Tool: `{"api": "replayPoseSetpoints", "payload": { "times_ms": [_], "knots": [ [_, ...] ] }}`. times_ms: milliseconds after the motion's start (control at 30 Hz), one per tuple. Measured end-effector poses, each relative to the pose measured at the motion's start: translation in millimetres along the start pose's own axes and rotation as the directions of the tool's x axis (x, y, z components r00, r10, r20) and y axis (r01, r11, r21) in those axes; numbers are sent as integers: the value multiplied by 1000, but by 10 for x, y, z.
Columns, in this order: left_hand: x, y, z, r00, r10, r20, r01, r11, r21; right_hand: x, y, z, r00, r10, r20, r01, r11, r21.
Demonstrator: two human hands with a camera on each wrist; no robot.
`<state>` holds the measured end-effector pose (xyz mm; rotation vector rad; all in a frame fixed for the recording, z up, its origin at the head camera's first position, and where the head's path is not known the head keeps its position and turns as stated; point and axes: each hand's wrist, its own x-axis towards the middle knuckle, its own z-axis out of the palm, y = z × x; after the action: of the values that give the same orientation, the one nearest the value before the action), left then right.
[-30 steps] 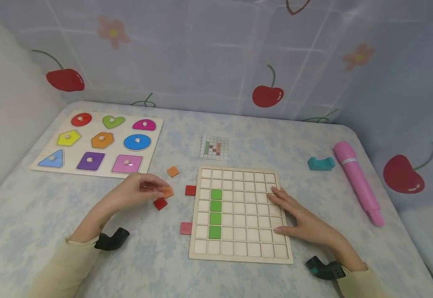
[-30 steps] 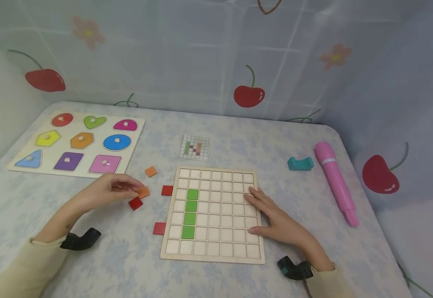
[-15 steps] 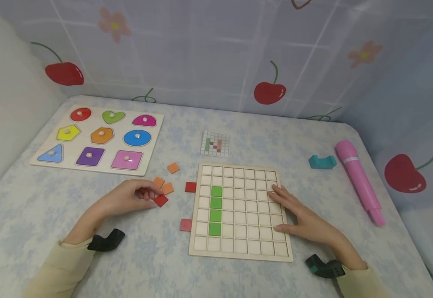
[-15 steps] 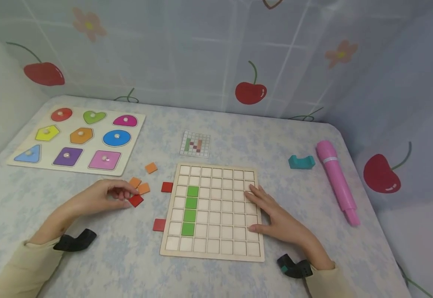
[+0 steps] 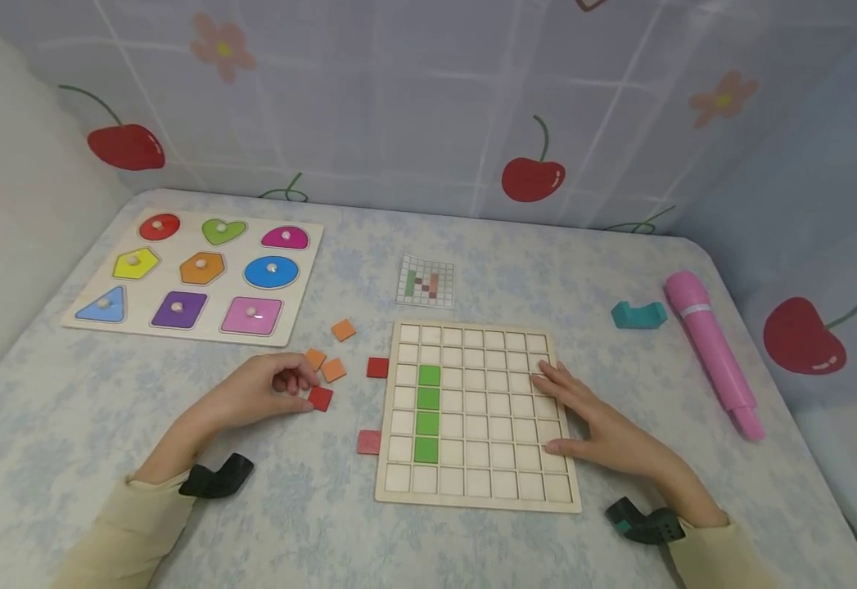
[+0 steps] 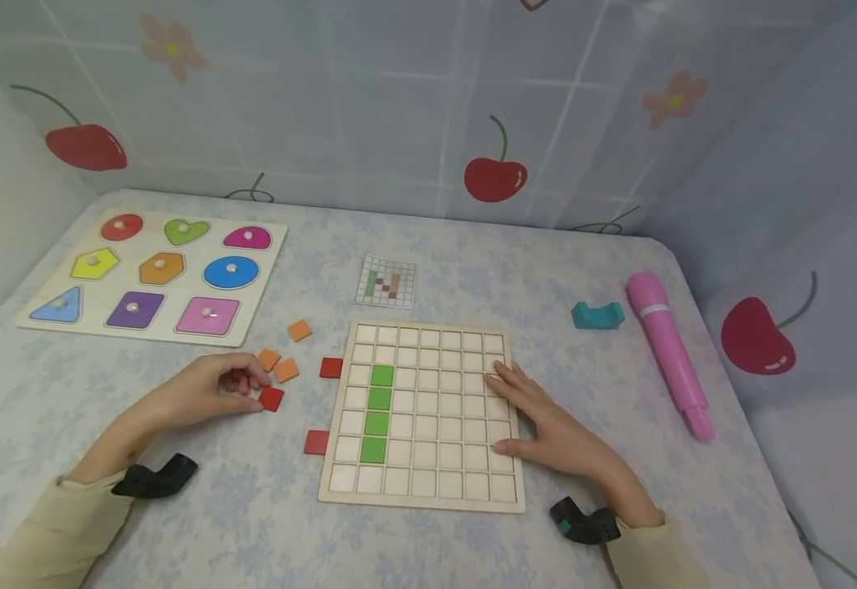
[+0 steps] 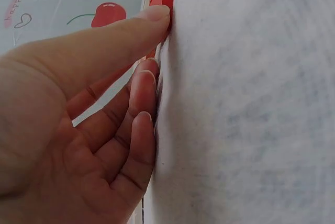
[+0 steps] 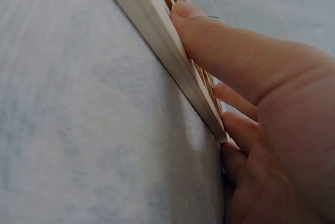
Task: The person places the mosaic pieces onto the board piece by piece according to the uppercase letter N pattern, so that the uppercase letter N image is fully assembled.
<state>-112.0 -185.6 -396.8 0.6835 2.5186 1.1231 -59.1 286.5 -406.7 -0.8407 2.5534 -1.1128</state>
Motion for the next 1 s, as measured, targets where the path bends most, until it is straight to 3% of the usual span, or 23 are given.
{"api": "replayPoseSetpoints", "payload": {
  "times_ms": [333, 533, 667, 767, 867, 1000],
  "knots": [
    [-9, 57, 4, 999, 50, 2, -50, 998, 24, 35, -6, -27, 1000, 6, 12, -6, 1000, -5],
    [6, 91, -11, 999, 45, 15, -45, 999, -3, 12, 0, -3, 1000, 25, 3, -25, 1000, 1],
    [36, 188, 10, 998, 38, 48, -32, 993, -113, -32, 5, 26, 999, 34, 6, -34, 999, 16],
    [109, 351, 53, 997, 30, 64, -15, 976, -219, -58, 4, 48, 999, 32, 14, -33, 999, 33],
    [245, 569, 103, 996, 38, 85, -9, 949, -315, -58, 5, 50, 999, 30, 19, -31, 999, 30],
    [490, 806, 190, 990, 92, 103, -43, 914, -403, -20, 1, 10, 1000, 19, 4, -19, 1000, -1]
  ]
}}
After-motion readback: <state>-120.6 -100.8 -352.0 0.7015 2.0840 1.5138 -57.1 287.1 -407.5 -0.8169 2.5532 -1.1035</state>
